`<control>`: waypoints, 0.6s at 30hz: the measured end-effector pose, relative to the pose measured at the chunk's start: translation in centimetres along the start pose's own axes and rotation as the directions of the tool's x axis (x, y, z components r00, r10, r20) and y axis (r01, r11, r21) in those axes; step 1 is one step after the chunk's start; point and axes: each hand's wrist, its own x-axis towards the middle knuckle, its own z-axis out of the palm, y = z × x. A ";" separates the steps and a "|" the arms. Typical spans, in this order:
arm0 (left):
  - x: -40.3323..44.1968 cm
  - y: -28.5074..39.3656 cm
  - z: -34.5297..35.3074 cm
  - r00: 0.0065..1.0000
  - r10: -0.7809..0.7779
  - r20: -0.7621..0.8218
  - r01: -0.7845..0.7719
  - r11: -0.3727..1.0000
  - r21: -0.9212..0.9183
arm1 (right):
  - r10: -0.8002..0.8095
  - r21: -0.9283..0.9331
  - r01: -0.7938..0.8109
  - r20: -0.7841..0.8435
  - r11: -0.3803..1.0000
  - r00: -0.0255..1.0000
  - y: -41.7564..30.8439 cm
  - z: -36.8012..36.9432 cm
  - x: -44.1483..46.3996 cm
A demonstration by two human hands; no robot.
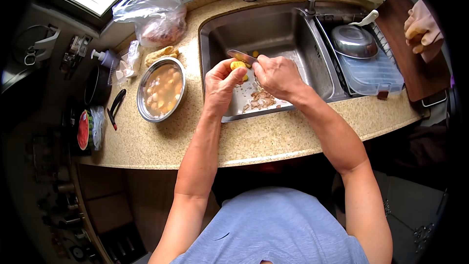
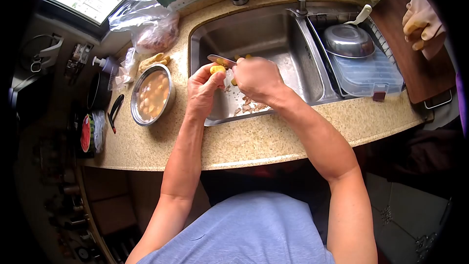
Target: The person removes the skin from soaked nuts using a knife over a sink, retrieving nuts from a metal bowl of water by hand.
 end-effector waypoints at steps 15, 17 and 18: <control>0.1 0.1 0.1 0.989 -0.100 0.104 0.130 0.932 -0.338 | -0.059 0.225 0.080 -0.101 0.971 0.993 0.3 0.5 0.0; 0.0 -0.1 0.1 0.990 -0.108 0.092 0.133 0.932 -0.337 | -0.087 0.165 0.111 -0.146 0.980 0.986 0.8 1.3 0.1; 0.0 -0.1 0.1 0.986 -0.122 0.115 0.157 0.912 -0.379 | -0.088 0.164 0.112 -0.145 0.980 0.986 0.7 1.2 0.1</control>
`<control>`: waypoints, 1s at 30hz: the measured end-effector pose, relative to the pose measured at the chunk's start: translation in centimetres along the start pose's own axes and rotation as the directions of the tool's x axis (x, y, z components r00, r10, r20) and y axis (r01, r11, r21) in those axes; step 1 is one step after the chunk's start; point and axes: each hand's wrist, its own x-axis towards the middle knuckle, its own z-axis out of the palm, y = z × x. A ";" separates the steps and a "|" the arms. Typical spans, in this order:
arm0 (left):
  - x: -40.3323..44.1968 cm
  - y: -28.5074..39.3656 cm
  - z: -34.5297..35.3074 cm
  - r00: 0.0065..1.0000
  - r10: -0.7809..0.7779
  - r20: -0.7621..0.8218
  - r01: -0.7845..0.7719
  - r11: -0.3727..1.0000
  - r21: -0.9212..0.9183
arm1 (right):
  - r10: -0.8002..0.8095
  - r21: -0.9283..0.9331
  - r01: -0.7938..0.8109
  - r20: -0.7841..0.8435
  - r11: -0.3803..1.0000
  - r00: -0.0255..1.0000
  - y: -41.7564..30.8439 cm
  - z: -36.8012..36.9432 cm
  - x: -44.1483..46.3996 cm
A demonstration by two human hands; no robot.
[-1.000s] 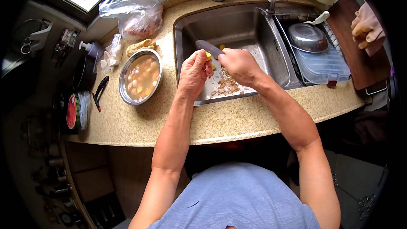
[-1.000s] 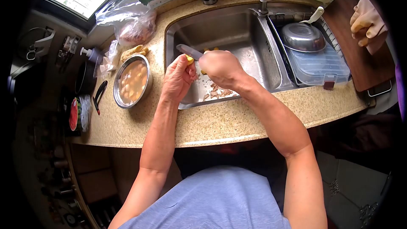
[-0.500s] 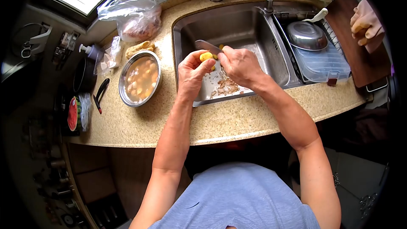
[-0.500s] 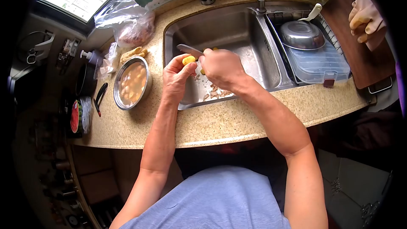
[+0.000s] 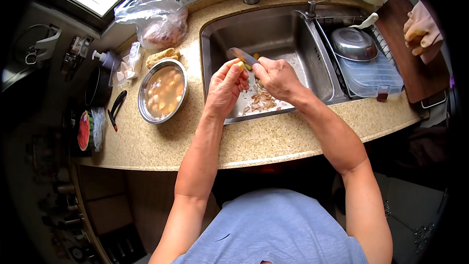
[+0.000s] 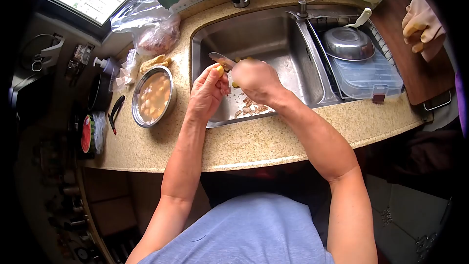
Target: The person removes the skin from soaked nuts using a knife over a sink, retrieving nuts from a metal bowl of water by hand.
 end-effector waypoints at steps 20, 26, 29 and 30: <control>-0.1 0.2 -0.1 0.995 0.009 0.099 -0.017 0.997 0.076 | -0.034 0.024 0.032 0.081 0.999 0.996 -0.9 -1.8 0.3; -0.5 0.6 0.2 0.993 -0.027 0.116 0.009 0.988 0.153 | -0.029 -0.019 0.031 0.114 0.999 0.993 -0.3 -1.8 0.4; -0.4 0.6 0.1 0.989 -0.024 0.148 -0.001 0.986 0.164 | -0.068 0.015 0.067 0.106 0.998 0.992 -0.6 -2.0 0.4; -0.4 0.6 0.1 0.990 -0.031 0.139 0.004 0.983 0.186 | -0.070 0.015 0.069 0.109 0.998 0.992 -0.4 -1.9 0.4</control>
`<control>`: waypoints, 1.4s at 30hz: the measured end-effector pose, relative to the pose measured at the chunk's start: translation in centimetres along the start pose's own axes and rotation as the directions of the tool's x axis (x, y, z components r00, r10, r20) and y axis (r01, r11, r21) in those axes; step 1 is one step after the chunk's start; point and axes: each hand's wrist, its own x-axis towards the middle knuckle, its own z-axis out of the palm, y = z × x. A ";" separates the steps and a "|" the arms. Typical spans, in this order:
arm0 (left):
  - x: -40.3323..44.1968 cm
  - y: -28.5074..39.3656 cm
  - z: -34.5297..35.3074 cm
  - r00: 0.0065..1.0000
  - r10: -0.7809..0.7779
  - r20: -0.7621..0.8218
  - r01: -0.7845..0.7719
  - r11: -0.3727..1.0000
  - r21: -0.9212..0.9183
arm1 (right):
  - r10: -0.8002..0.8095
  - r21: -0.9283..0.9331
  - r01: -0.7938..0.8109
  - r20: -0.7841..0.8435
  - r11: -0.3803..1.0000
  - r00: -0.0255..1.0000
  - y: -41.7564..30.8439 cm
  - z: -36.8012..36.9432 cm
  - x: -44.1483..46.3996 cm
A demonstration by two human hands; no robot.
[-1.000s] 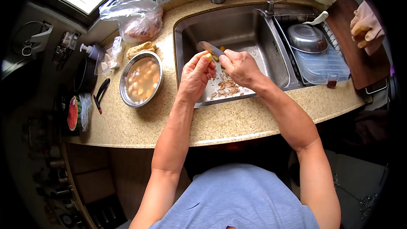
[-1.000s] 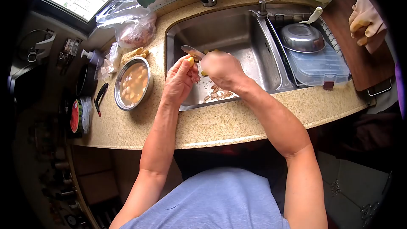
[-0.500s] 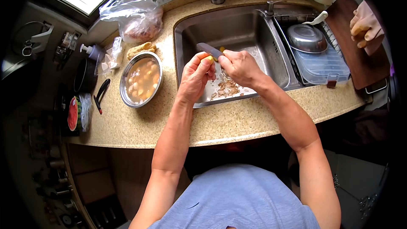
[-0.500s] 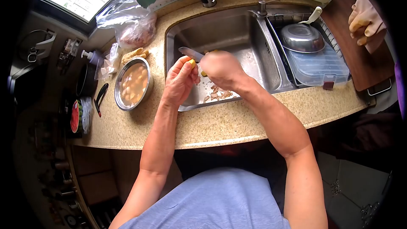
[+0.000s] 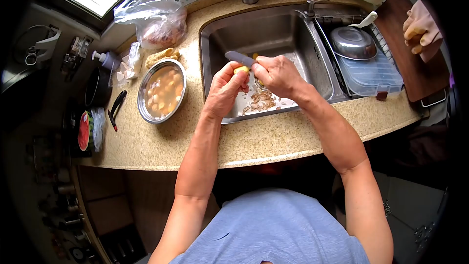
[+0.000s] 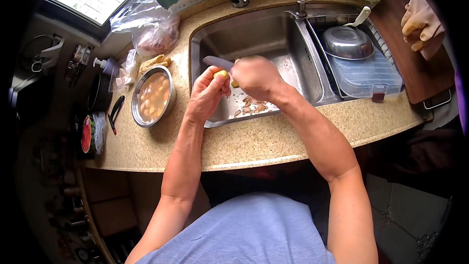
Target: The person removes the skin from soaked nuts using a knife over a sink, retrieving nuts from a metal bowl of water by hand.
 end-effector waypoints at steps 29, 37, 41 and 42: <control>0.0 0.6 1.1 0.994 0.025 -0.104 0.009 0.950 0.313 | 0.191 -0.161 -0.193 -0.029 0.968 0.981 1.1 0.5 0.1; 0.3 -0.3 0.1 0.931 0.173 -0.321 0.061 0.795 0.604 | 0.418 0.174 -0.411 -0.009 0.895 0.908 2.4 2.1 0.0; 0.5 -0.2 0.2 0.928 0.163 -0.335 0.099 0.759 0.643 | 0.387 0.096 -0.387 0.024 0.917 0.922 3.1 2.5 0.2; 0.4 0.2 0.7 0.923 0.127 -0.364 0.143 0.764 0.629 | 0.434 0.137 -0.443 0.092 0.886 0.896 2.8 2.1 0.3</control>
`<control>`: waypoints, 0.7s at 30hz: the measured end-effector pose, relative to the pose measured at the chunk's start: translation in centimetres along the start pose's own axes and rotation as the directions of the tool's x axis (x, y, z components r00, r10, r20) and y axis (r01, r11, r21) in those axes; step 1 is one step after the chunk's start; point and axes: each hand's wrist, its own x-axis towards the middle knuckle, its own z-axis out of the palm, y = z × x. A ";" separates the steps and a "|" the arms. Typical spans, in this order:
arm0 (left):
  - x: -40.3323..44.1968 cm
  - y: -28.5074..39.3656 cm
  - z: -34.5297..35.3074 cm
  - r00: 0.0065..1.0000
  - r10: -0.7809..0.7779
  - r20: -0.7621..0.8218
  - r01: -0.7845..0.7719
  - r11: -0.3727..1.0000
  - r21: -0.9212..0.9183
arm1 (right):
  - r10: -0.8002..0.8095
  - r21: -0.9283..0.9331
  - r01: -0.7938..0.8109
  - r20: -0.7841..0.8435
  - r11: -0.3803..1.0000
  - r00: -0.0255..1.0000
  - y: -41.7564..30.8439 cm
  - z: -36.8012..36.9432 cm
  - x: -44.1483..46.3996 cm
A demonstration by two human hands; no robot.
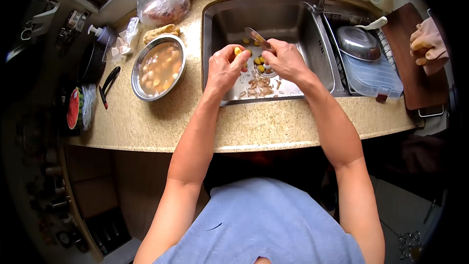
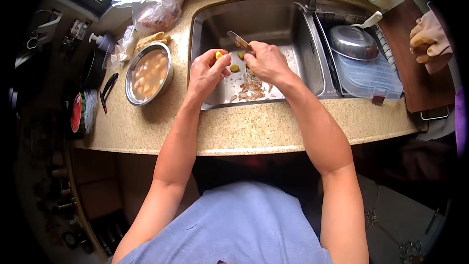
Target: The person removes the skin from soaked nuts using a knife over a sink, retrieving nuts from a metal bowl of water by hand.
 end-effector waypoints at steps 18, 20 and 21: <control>2.4 -0.8 0.2 0.971 0.235 -0.030 -0.184 0.826 0.532 | -0.115 -0.091 0.117 0.025 0.989 0.993 2.6 0.4 1.1; 1.1 0.7 -0.4 0.953 0.296 -0.071 -0.222 0.834 0.505 | -0.109 -0.048 0.109 0.009 0.993 0.994 0.6 -0.4 0.1; 0.4 1.7 -0.8 0.947 0.311 -0.082 -0.225 0.824 0.520 | -0.107 -0.335 0.101 0.003 0.937 0.994 1.5 0.0 0.1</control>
